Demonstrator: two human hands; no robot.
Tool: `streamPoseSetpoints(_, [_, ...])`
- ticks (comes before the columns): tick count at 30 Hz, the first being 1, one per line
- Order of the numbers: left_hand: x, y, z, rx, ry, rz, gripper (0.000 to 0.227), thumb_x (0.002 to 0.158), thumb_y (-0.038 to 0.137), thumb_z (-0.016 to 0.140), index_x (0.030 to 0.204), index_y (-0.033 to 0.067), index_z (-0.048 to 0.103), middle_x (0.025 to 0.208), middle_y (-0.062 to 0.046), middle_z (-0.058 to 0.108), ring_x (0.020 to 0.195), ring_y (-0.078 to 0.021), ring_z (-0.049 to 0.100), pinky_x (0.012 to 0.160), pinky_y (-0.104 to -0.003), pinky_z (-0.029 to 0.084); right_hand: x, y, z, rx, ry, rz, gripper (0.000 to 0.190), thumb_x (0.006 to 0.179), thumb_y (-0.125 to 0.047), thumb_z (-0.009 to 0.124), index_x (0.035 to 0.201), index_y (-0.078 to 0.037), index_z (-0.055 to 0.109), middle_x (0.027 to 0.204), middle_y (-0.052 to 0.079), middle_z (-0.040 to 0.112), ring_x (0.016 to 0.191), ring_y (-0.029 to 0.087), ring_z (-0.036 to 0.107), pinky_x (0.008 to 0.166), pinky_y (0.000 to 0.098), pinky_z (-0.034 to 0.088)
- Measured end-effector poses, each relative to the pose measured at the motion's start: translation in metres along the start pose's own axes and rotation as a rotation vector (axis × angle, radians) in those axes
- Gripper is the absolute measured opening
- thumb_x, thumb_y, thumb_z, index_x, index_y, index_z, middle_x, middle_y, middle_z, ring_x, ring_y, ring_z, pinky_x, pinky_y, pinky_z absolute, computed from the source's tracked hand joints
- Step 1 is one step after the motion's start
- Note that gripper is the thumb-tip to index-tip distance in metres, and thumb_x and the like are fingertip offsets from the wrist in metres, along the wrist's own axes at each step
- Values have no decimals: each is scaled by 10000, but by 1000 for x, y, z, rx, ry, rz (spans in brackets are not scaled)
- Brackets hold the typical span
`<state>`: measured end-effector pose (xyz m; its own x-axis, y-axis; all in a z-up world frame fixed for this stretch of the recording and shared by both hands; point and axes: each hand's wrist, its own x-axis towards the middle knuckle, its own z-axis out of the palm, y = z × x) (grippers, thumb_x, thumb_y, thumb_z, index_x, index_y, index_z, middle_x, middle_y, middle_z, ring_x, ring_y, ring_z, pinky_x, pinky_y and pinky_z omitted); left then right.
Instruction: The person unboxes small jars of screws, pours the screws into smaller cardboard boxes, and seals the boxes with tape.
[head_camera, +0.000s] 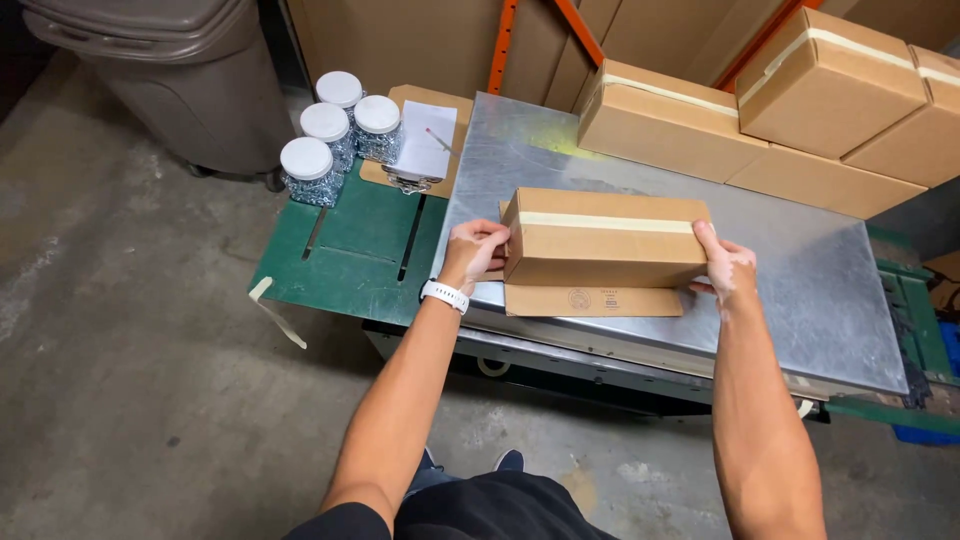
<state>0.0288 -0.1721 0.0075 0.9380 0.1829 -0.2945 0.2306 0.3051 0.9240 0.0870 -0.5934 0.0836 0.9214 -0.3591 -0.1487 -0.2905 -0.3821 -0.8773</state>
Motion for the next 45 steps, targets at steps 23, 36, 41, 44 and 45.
streamPoseSetpoints(23, [12,15,-20,-53,128,110,273,1040,279,815,1215,69,816,1036,-92,805,894,-123,726,793,-268,645,-28,26,18,284,-328,-476,729,1146,-210,635,1779,-95,293,1719,305,404,1625,466,380,1354,590,296])
streamPoseSetpoints(36, [53,36,-31,-230,220,188,327,1134,399,703,1289,115,659,1137,-74,828,895,-134,802,705,-262,688,-110,10,21,-186,-266,-338,1457,495,-351,1130,1734,-249,369,1642,151,530,1592,393,473,1374,570,324])
streamPoseSetpoints(41, [60,58,-30,-79,338,658,214,1167,275,677,1192,67,637,1030,-114,838,927,-152,782,828,-288,654,-111,19,50,-114,-229,-377,1437,481,-452,1143,1679,-207,387,1579,155,568,1555,401,517,1350,578,350])
streamPoseSetpoints(44, [4,99,-13,122,351,871,159,1169,270,673,1138,117,642,998,-105,868,1002,-152,810,952,-345,618,-122,10,59,-135,-146,-424,1407,529,-510,1114,1655,-136,357,1537,217,578,1504,435,545,1319,588,370])
streamPoseSetpoints(45, [-10,107,-9,124,350,875,159,1169,270,673,1138,117,642,998,-105,868,1002,-152,810,952,-345,618,-123,11,62,-131,-145,-426,1407,529,-510,1114,1655,-136,357,1537,217,578,1504,435,545,1319,588,370])
